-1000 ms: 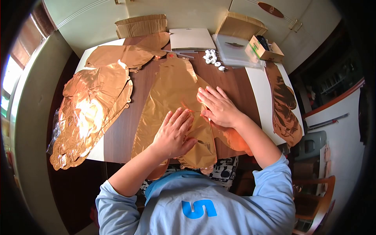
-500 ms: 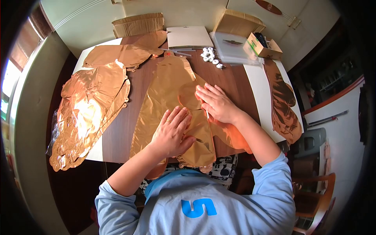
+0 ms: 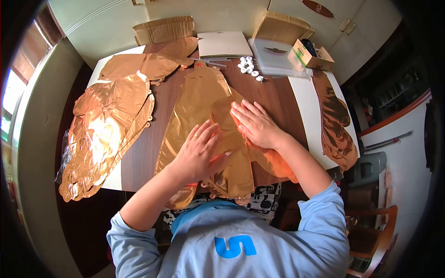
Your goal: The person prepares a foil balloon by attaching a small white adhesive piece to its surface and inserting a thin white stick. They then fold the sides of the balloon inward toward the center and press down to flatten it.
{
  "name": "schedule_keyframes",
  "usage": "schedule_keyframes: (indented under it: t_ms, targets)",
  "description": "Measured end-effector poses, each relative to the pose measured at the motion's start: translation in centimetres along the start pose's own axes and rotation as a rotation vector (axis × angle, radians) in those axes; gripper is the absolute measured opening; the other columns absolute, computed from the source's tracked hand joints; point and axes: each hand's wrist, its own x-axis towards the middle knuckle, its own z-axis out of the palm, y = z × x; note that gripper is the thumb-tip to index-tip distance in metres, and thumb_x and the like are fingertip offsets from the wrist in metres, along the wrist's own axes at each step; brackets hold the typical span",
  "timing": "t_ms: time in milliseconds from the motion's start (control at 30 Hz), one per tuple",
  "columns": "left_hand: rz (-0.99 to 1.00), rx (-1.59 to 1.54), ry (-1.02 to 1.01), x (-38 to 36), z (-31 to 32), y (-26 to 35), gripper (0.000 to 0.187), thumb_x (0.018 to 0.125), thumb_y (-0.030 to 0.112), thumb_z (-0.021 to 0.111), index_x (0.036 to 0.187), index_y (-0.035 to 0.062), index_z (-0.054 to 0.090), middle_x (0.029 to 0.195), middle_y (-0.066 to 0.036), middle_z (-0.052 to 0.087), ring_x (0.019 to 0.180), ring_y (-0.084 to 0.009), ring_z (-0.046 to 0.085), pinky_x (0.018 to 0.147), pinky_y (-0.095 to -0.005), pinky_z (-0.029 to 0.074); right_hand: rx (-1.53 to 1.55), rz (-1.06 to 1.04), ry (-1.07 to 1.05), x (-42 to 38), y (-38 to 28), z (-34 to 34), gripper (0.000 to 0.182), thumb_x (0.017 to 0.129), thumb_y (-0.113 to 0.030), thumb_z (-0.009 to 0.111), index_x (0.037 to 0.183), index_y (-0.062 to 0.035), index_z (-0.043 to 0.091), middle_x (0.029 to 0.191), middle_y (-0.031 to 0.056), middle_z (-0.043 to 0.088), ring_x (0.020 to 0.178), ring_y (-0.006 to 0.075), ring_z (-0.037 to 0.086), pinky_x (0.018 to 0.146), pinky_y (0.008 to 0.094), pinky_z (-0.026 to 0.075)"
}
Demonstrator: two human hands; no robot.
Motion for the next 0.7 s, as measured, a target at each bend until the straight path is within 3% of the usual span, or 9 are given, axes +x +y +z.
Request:
schedule_keyframes:
  t_ms: [133,400,500,700]
  targets:
    - [0.084,0.065,-0.079,3.5,-2.6,-0.7,0.050,0.091,0.030,0.060,0.130,-0.0008,0.051,0.135,-0.021,0.050,0.132,-0.0363,0.042,0.111,-0.0463,0.032,-0.014,-0.004,-0.003,0.1,-0.1,-0.1,0.052,0.101,-0.030,0.038,0.148,-0.0084,0.033,0.154,0.0106,0.032,0.143,0.0328,0.024,0.117,0.0480,0.018]
    - [0.027,-0.246,-0.296,9.7,-0.1,-6.0,0.049,0.093,0.025,0.056,0.132,-0.0028,0.048,0.132,-0.020,0.053,0.126,-0.0343,0.048,0.107,-0.0413,0.037,0.025,-0.020,0.046,-0.2,-0.2,0.0,0.049,0.100,-0.028,0.042,0.144,-0.0067,0.039,0.152,0.0123,0.034,0.142,0.0342,0.026,0.117,0.0485,0.018]
    - [0.215,0.015,-0.152,10.8,3.0,-7.1,0.048,0.089,0.020,0.058,0.132,-0.0011,0.050,0.132,-0.018,0.054,0.125,-0.0340,0.049,0.107,-0.0431,0.037,0.014,0.008,0.015,0.1,-0.1,0.1,0.049,0.099,-0.028,0.044,0.142,-0.0061,0.041,0.151,0.0134,0.034,0.143,0.0342,0.024,0.117,0.0488,0.018]
    - [0.201,-0.071,0.000,10.3,4.0,-7.9,0.051,0.087,0.017,0.061,0.133,0.0010,0.050,0.138,-0.018,0.049,0.126,-0.0360,0.047,0.108,-0.0435,0.036,0.006,0.020,0.035,-0.1,-0.3,0.1,0.049,0.099,-0.028,0.043,0.142,-0.0052,0.040,0.151,0.0142,0.034,0.143,0.0337,0.024,0.116,0.0488,0.018]
